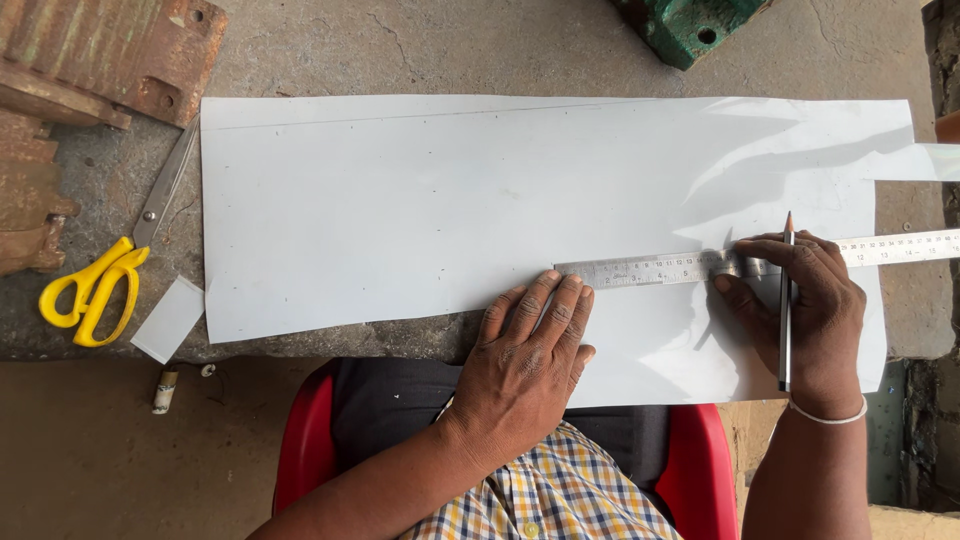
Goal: The person uses a metal ruler and a pencil to draw straight lines on a large white sheet of paper. They measure and mark the paper, then draw lines along the ruler's edge, repeating the process to create a grid pattern.
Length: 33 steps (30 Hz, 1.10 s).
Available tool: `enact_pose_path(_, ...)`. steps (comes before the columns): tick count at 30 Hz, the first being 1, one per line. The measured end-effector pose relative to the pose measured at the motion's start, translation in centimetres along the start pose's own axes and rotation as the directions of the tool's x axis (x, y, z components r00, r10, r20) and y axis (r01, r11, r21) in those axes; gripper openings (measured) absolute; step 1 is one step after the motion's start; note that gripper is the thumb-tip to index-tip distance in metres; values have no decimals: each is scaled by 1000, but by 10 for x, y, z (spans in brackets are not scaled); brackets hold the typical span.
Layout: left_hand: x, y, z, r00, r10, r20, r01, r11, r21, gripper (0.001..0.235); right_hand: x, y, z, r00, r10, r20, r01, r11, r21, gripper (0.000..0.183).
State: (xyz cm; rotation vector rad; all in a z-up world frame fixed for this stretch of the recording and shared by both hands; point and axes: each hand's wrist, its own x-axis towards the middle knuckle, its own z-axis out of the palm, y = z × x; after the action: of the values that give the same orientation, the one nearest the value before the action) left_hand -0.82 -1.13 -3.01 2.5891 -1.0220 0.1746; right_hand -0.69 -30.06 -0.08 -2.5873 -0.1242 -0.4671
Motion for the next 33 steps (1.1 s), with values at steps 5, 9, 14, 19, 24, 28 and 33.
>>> enact_pose_path(5, 1, 0, 1, 1000, -23, 2, 23, 998, -55, 58, 0, 2, 1, 1000, -18, 2, 18, 1000, -13, 29)
enact_pose_path(9, 0, -1, 1, 1000, -20, 6, 21, 999, -50, 58, 1, 0, 1, 1000, -4, 7, 4, 1000, -19, 30)
enact_pose_path(14, 0, -1, -1, 1000, -14, -8, 14, 999, -51, 59, 10, -8, 0, 999, 13, -50, -9, 997, 78, 28)
enact_pose_path(19, -1, -2, -1, 1000, -5, -15, 5, 999, -32, 58, 19, -13, -14, 992, 63, -107, 9, 821, 571, 35)
enact_pose_path(24, 0, -1, -2, 1000, -13, -25, 12, 999, -47, 59, 39, -11, -2, 981, 25, 191, -174, 539, 824, 20)
enact_pose_path(28, 1, -1, -1, 1000, -20, -20, 19, 999, -50, 59, 53, -14, 17, 939, 67, 338, -288, 693, 661, 18)
enact_pose_path(33, 1, -1, -1, 1000, -12, -22, 12, 999, -32, 59, 59, -22, 20, 929, 69, 364, -306, 697, 649, 18)
